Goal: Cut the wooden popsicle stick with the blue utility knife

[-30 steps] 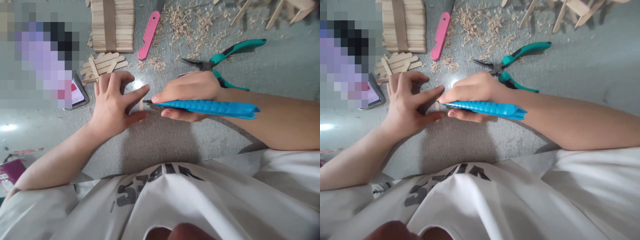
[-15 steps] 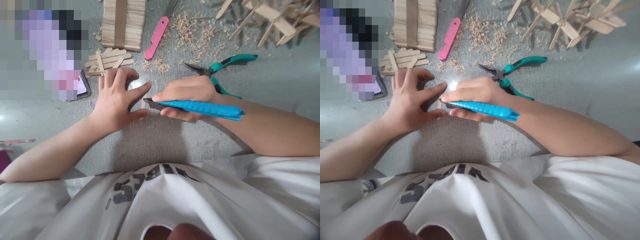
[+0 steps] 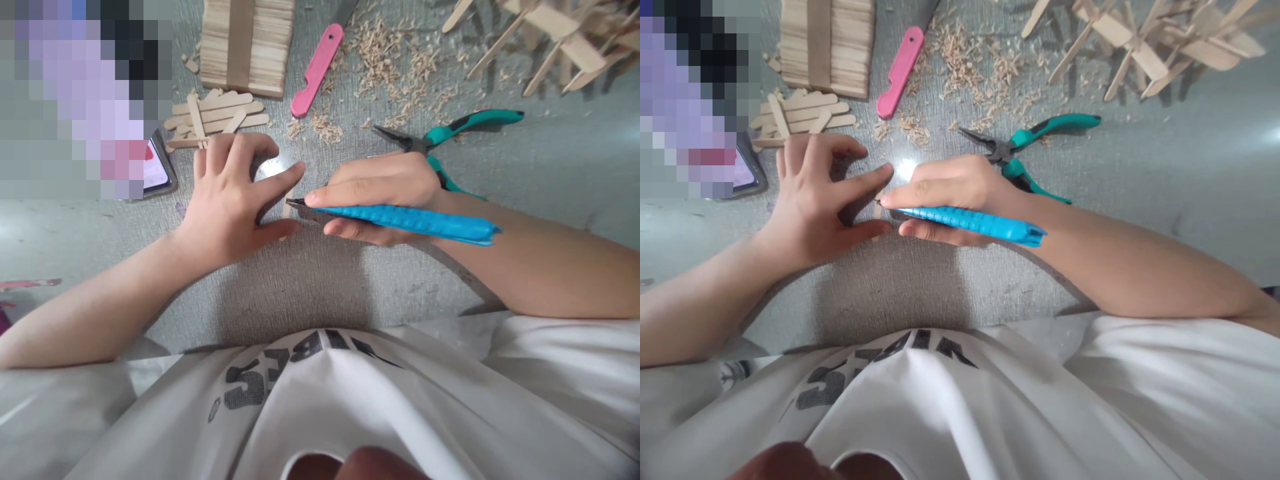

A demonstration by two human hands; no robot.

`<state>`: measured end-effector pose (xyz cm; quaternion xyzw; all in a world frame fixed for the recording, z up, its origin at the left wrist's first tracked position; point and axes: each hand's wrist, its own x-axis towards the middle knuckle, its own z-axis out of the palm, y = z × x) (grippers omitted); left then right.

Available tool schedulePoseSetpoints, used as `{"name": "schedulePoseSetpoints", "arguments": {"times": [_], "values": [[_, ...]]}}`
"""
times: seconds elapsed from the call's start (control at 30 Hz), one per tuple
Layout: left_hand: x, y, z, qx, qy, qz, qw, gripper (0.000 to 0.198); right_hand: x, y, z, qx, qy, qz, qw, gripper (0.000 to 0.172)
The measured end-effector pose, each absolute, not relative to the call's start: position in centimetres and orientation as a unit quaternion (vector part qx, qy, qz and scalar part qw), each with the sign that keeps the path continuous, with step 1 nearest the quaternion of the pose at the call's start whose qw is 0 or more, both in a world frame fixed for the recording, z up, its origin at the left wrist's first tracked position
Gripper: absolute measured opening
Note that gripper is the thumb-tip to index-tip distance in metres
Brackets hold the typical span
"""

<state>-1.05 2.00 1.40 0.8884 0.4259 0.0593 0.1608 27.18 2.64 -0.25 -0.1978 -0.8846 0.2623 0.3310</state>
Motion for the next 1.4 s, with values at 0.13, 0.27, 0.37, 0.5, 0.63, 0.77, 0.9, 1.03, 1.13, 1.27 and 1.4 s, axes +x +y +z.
{"name": "schedulePoseSetpoints", "arguments": {"times": [0.13, 0.27, 0.37, 0.5, 0.63, 0.77, 0.9, 1.03, 1.13, 1.27, 1.4], "values": [[-1.01, 2.12, 1.37, 0.887, 0.426, 0.051, 0.17, 0.074, 27.37, 2.83, -0.11, -0.204, -0.894, 0.246, 0.315, 0.027], [-1.16, 2.21, 1.29, 0.895, 0.415, 0.061, 0.152, 0.075, 27.4, 2.93, 0.11, -0.197, -0.902, 0.23, 0.306, 0.024], [-1.28, 2.3, 1.48, 0.895, 0.414, 0.055, 0.154, 0.071, 27.39, 2.89, 0.17, -0.198, -0.901, 0.23, 0.31, 0.024], [-1.32, 2.46, 1.65, 0.898, 0.41, 0.056, 0.146, 0.068, 27.51, 2.78, 0.13, -0.208, -0.904, 0.223, 0.299, 0.024], [-1.29, 2.5, 1.68, 0.903, 0.405, 0.051, 0.135, 0.069, 27.65, 2.73, 0.08, -0.211, -0.907, 0.214, 0.293, 0.026], [-1.24, 2.47, 1.73, 0.894, 0.421, 0.034, 0.151, 0.068, 27.71, 2.69, 0.02, -0.206, -0.906, 0.221, 0.298, 0.028], [-1.24, 2.35, 1.56, 0.898, 0.415, 0.04, 0.139, 0.073, 27.77, 2.67, -0.07, -0.206, -0.901, 0.23, 0.305, 0.028], [-1.27, 2.22, 1.35, 0.903, 0.408, 0.052, 0.122, 0.072, 27.94, 2.55, 0.12, -0.211, -0.9, 0.229, 0.304, 0.028], [-1.33, 2.27, 1.21, 0.898, 0.411, 0.058, 0.145, 0.068, 28.1, 2.3, 0.46, -0.22, -0.895, 0.225, 0.315, 0.026], [-1.37, 2.45, 1.01, 0.885, 0.42, 0.068, 0.19, 0.065, 28.11, 2.05, 0.48, -0.234, -0.882, 0.212, 0.349, 0.022], [-1.24, 2.55, 1.02, 0.888, 0.417, 0.065, 0.186, 0.067, 27.8, 2.16, -0.13, -0.226, -0.889, 0.196, 0.348, 0.029]]}}
